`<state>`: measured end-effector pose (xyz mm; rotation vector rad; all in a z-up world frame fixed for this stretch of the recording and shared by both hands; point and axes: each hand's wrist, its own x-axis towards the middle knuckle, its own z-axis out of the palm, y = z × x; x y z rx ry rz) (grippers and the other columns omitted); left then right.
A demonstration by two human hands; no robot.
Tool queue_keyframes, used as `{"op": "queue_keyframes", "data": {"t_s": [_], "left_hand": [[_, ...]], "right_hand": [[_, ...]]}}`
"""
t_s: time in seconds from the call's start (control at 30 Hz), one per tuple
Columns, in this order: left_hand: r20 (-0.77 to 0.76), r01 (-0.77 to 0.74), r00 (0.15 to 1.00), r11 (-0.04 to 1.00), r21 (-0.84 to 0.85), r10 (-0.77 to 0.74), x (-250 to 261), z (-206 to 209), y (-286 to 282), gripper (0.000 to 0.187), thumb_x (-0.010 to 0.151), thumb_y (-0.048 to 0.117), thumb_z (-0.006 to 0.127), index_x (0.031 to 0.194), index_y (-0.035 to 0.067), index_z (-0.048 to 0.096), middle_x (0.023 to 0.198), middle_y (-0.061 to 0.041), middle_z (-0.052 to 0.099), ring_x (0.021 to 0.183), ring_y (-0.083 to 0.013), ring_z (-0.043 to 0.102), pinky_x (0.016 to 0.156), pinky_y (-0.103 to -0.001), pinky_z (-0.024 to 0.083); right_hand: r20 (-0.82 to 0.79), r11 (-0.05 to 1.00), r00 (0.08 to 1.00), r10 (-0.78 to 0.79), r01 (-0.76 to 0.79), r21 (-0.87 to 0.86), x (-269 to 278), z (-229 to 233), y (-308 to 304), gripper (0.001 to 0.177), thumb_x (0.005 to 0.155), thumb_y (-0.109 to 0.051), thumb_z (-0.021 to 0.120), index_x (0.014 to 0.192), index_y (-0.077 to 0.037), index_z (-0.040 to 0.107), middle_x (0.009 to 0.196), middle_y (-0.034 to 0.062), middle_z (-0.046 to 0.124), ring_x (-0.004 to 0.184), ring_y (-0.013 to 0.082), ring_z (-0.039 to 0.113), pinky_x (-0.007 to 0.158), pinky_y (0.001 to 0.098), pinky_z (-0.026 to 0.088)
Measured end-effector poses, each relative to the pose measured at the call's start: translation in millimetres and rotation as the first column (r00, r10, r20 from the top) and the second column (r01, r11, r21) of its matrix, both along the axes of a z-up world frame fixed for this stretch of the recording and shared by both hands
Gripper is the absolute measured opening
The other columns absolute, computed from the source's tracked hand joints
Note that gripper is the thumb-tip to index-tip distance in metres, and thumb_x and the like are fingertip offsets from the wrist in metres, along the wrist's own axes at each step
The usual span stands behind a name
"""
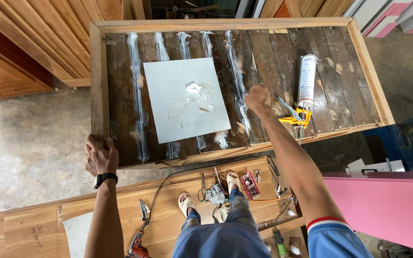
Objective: The person applies white putty to the gaps and grooves of a wooden frame using a small spatula and a flat square plate to hold the putty.
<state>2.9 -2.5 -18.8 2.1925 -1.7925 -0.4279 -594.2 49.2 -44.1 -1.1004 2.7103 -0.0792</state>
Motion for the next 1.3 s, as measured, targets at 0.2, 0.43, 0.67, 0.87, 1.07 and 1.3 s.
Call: {"op": "queue_keyframes", "data": {"t_s": [0.2,0.43,0.67,0.87,1.07,1.3], "left_hand": [[-0.02,0.022,1.0,1.0,0.019,-0.021,-1,12,4,0.061,0.103,0.048,0.049,0.152,0.014,0.036,0.122,-0.018,0.059,0.114,-0.0428,0.065,0.087,-0.062,0.054],[-0.03,0.019,0.999,1.0,-0.014,-0.019,-2,7,3,0.059,0.102,0.044,0.052,0.15,0.012,0.039,0.119,-0.02,0.06,0.111,-0.0454,0.065,0.086,-0.063,0.054],[-0.041,-0.002,0.999,0.999,-0.036,0.001,-4,11,5,0.059,0.102,0.044,0.052,0.15,0.012,0.039,0.121,-0.021,0.06,0.114,-0.0464,0.064,0.088,-0.065,0.053],[-0.032,0.032,0.999,0.999,-0.003,-0.032,-3,18,7,0.059,0.103,0.042,0.051,0.15,0.01,0.037,0.123,-0.021,0.059,0.113,-0.0462,0.064,0.086,-0.064,0.053],[-0.024,0.022,0.999,1.0,-0.002,-0.022,-6,20,6,0.061,0.103,0.043,0.05,0.152,0.009,0.037,0.124,-0.022,0.059,0.114,-0.0469,0.064,0.085,-0.065,0.053],[-0.021,0.022,1.0,1.0,0.004,-0.022,-7,22,8,0.06,0.103,0.043,0.049,0.151,0.009,0.037,0.125,-0.022,0.06,0.112,-0.047,0.064,0.085,-0.064,0.053]], "right_hand": [[-0.044,0.992,0.993,0.108,-0.105,0.063,60,22,-17,0.015,0.086,-0.012,0.067,0.09,-0.001,0.076,0.08,0.0178,0.073,0.079,0.0319,0.076,0.06,0.0441,0.065],[0.205,0.997,0.978,0.042,-0.027,-0.077,64,37,-10,0.027,0.091,-0.007,0.061,0.113,0.005,0.071,0.096,0.0277,0.072,0.085,0.043,0.074,0.063,0.0531,0.066],[0.085,0.997,0.995,-0.045,0.039,0.071,51,94,2,0.027,0.091,-0.015,0.066,0.116,-0.007,0.074,0.106,0.0226,0.073,0.093,0.0408,0.073,0.07,0.0525,0.065],[0.07,0.976,0.984,0.166,-0.174,0.128,52,120,9,0.027,0.096,-0.014,0.066,0.119,-0.022,0.077,0.115,0.0152,0.075,0.104,0.0383,0.072,0.086,0.0537,0.063],[-0.063,0.915,0.919,0.39,-0.379,0.136,34,86,-7,0.025,0.096,-0.015,0.066,0.113,-0.028,0.079,0.107,0.0046,0.078,0.103,0.0288,0.074,0.09,0.0489,0.062],[-0.105,0.805,0.799,0.592,-0.593,0.026,28,80,12,0.018,0.094,-0.015,0.071,0.103,-0.027,0.082,0.095,0.003,0.08,0.095,0.027,0.076,0.089,0.0458,0.063]]}}
